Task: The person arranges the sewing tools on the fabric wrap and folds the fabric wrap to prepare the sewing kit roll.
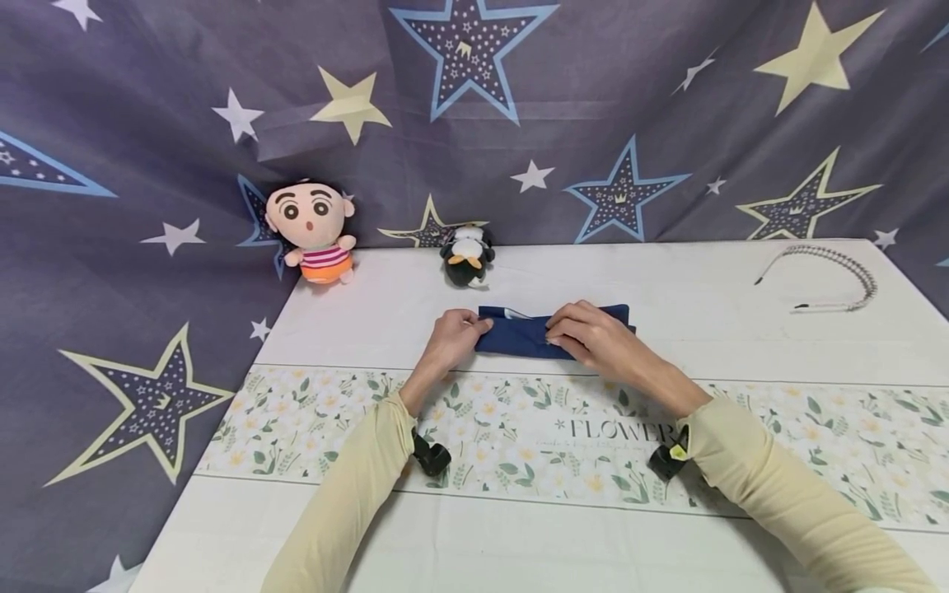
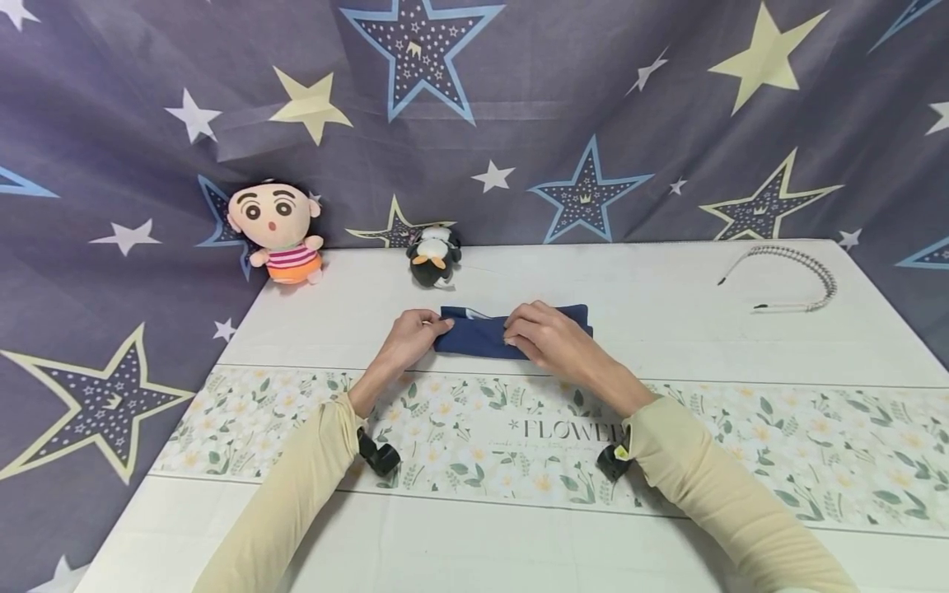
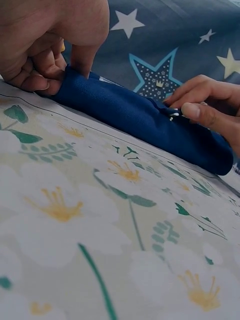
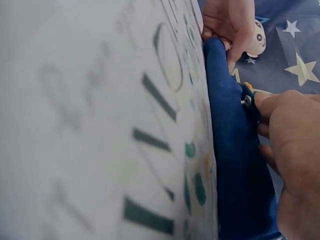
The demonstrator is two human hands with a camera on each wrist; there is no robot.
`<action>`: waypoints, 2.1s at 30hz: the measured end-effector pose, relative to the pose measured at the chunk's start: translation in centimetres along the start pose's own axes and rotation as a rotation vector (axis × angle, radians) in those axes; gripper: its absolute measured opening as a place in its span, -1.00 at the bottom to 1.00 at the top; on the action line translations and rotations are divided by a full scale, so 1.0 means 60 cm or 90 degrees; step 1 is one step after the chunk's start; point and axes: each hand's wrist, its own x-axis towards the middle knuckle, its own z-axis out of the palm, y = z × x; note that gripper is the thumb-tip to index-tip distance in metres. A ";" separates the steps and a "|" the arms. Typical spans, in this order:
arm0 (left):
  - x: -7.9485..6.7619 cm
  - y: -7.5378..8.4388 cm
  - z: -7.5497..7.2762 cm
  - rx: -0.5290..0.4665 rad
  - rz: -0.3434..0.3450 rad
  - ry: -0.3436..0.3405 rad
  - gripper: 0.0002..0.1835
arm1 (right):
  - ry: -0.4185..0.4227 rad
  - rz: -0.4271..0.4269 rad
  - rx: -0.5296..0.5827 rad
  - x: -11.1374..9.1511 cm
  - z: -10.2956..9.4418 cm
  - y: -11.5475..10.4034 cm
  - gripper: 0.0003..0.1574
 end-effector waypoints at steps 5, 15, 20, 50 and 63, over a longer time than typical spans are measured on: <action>-0.001 0.001 0.000 -0.001 0.001 0.001 -0.60 | -0.009 -0.012 -0.001 -0.005 0.000 -0.001 -0.82; 0.001 0.001 -0.002 -0.002 -0.003 -0.010 -0.58 | -0.094 -0.091 -0.232 -0.003 -0.008 -0.018 -0.73; 0.001 0.001 -0.004 -0.001 -0.001 -0.022 -0.59 | -0.153 -0.100 -0.363 -0.002 -0.011 -0.037 -0.70; -0.035 -0.010 -0.014 0.036 0.043 0.044 -0.74 | 0.202 0.468 -0.058 -0.095 -0.047 -0.030 -0.78; -0.040 -0.027 0.004 -0.086 0.103 0.070 -0.83 | 0.163 0.634 0.214 -0.103 -0.049 -0.026 -0.61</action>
